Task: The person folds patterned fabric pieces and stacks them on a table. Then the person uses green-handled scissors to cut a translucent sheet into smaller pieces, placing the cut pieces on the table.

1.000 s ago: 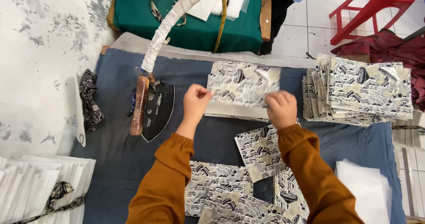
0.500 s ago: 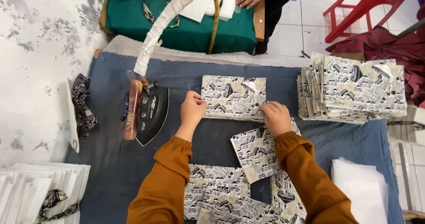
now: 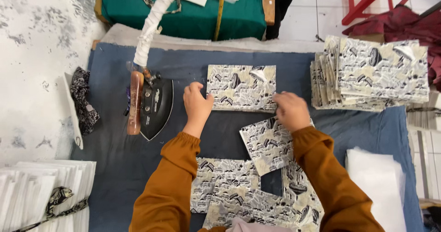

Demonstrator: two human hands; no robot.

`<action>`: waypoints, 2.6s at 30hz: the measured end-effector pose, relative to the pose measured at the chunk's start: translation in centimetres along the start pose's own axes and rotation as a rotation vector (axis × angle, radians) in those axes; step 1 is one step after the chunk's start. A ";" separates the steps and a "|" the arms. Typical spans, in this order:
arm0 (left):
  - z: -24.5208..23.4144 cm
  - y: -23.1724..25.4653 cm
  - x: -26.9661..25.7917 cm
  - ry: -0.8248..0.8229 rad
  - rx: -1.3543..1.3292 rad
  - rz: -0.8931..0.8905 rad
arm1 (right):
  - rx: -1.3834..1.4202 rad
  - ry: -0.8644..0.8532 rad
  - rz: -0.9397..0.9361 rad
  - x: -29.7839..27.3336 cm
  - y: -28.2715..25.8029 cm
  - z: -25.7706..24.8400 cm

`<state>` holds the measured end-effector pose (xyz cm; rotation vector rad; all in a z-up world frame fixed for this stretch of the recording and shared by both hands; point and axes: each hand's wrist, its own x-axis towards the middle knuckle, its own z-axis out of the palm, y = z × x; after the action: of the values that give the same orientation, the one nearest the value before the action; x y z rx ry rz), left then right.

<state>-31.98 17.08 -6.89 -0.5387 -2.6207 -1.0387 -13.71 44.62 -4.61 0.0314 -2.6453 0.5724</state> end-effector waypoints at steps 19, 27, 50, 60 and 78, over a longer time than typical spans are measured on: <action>-2.2 10.4 -11.1 -0.719 -0.196 -0.389 | 0.378 -0.289 1.098 -13.6 7.8 -2.9; -8.5 11.6 -9.9 -0.518 -0.537 -0.203 | 0.771 0.196 0.921 -13.9 -2.1 -8.6; -18.4 12.0 -19.9 -0.303 -0.772 -0.147 | 1.057 0.158 0.862 -21.0 -16.2 -14.6; -19.4 12.5 -21.4 -0.317 -0.897 -0.264 | 0.937 0.216 0.969 -22.1 -17.5 -15.4; -19.2 10.9 -22.0 -0.322 -1.088 -0.373 | 0.919 0.285 0.994 -22.7 -18.1 -14.2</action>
<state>-5.46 5.79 4.87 -0.4239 -2.2063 -2.6979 14.68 32.21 4.64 -1.0228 -1.7522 1.8638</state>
